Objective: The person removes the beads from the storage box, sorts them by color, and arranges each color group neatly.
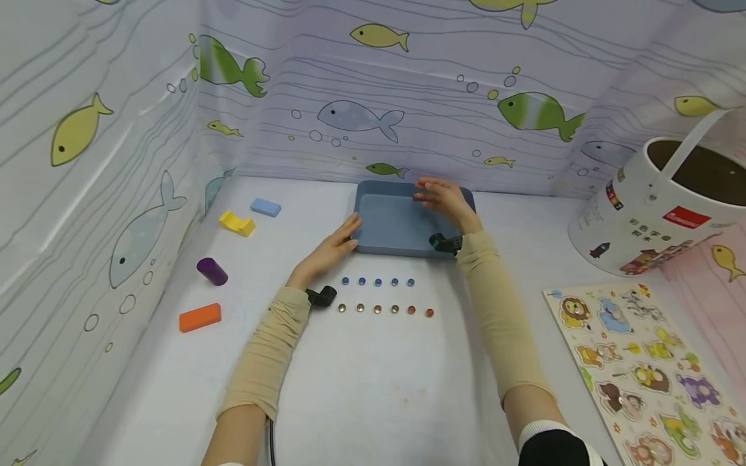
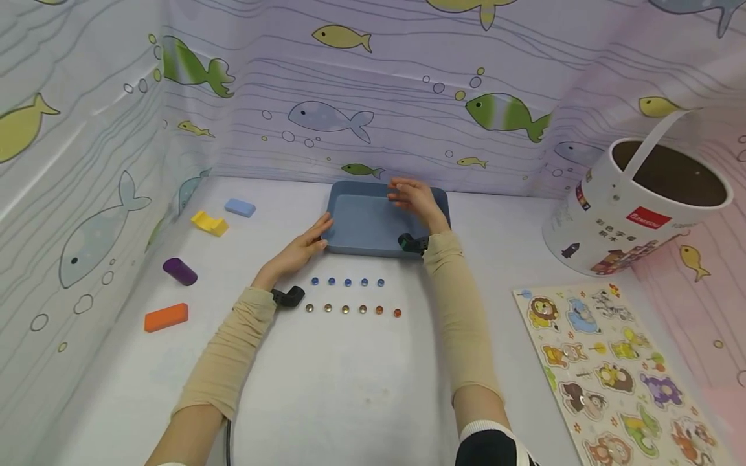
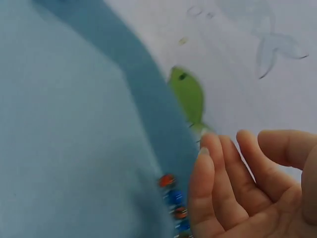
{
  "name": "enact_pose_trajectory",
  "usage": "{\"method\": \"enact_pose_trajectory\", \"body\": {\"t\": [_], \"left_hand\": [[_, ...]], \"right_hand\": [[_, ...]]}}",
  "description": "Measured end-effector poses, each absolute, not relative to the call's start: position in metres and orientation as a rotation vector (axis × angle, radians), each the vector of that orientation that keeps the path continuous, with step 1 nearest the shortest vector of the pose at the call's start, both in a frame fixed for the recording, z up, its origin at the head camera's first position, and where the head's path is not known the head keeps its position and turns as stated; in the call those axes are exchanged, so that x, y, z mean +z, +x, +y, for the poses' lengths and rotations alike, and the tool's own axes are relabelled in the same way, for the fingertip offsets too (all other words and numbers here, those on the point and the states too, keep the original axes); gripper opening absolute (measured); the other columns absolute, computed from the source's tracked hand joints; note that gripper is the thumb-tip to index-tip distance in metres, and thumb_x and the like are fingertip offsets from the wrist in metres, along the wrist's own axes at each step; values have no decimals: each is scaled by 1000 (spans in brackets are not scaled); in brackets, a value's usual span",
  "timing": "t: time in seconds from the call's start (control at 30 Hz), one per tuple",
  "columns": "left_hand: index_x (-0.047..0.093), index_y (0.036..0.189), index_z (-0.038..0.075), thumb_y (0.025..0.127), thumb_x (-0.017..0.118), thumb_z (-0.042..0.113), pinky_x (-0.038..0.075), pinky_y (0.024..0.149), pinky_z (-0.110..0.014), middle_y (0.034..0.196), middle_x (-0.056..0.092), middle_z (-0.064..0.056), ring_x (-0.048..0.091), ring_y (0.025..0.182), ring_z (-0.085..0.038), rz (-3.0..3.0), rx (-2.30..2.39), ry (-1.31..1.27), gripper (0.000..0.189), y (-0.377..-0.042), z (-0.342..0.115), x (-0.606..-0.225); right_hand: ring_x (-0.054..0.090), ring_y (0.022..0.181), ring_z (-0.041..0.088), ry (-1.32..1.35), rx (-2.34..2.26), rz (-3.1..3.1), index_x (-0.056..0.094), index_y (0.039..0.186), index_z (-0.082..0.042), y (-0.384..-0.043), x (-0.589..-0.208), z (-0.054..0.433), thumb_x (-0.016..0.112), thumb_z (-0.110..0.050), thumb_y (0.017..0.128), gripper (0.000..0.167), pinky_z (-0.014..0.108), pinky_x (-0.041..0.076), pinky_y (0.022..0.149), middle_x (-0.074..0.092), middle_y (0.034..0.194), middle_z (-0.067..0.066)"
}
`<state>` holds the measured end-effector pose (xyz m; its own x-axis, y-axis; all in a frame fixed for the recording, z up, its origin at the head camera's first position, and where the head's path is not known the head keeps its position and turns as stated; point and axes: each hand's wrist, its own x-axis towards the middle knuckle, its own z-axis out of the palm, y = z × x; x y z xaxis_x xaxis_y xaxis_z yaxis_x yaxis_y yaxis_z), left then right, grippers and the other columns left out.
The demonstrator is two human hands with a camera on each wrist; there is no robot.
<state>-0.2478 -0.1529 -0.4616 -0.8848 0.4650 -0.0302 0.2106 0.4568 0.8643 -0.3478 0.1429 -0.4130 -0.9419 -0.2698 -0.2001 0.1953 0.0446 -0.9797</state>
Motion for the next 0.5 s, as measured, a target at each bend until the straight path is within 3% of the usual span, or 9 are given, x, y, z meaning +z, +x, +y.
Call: {"method": "enact_pose_trajectory", "body": {"t": [0.23,0.5], "left_hand": [[17,155,7,105,40,16,6,125,-48,165,-1,-5,1,152,-29,2445,1388,616,56,-246,-151,-461],[18,155,10,105,40,19,7,125,-46,165,0,-2,2,153,-26,2475,1372,592,56,-247,-152,-463]], "right_hand": [[61,116,21,73,-1852,2093,45,144,-4,-361,-436,137,42,-15,104,42,20,55,80,47,147,18],[59,121,30,24,-1744,2246,49,141,-5,-360,-439,130,45,-17,103,40,27,56,88,53,141,18]]}}
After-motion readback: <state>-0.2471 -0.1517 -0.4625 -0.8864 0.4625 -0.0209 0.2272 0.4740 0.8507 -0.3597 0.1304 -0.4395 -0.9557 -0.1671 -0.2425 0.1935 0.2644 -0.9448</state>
